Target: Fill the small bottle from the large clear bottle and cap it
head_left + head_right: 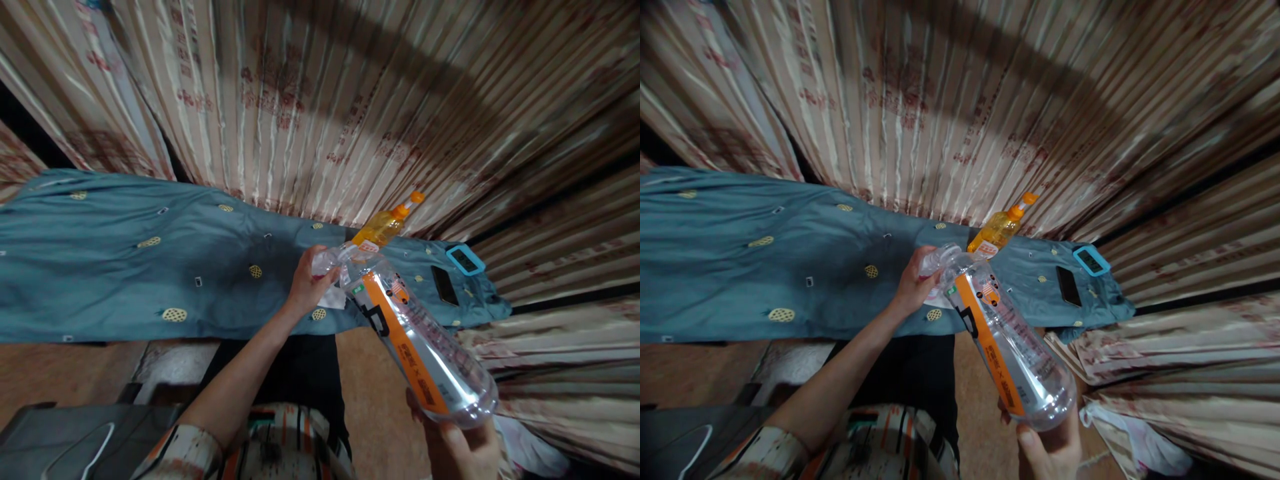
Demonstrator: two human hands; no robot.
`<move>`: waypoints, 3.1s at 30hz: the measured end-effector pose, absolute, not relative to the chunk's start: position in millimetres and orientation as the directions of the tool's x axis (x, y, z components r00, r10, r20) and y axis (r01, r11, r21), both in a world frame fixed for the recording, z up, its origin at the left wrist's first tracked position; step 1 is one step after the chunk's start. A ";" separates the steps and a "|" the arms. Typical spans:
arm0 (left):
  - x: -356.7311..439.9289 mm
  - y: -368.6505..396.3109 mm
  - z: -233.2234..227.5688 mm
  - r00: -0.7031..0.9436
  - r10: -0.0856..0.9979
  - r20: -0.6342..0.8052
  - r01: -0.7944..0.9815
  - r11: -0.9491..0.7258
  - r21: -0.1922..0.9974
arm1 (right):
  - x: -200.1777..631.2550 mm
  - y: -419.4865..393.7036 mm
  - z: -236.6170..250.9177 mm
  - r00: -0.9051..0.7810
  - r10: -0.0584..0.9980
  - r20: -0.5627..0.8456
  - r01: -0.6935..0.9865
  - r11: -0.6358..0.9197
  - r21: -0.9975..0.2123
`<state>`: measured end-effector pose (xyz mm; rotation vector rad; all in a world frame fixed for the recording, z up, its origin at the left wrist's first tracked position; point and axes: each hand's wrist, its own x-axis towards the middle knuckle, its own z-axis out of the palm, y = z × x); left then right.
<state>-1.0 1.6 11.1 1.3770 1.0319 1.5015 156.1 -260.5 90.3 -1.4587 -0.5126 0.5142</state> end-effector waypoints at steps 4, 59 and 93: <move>-1.6 1.6 12.2 -0.048 0.948 0.316 -0.055 -0.318 0.946 | 152.8 -257.9 92.0 0.801 0.598 0.023 -0.030 0.079 -0.996; -4.0 2.2 16.6 -0.031 0.957 0.289 -0.047 -0.290 0.956 | 147.5 -254.9 100.9 0.781 0.624 0.030 0.009 0.036 -0.999; -5.2 0.9 19.3 -0.016 0.959 0.284 -0.036 -0.284 0.958 | 150.1 -256.8 98.0 0.791 0.610 0.051 0.020 0.057 -0.998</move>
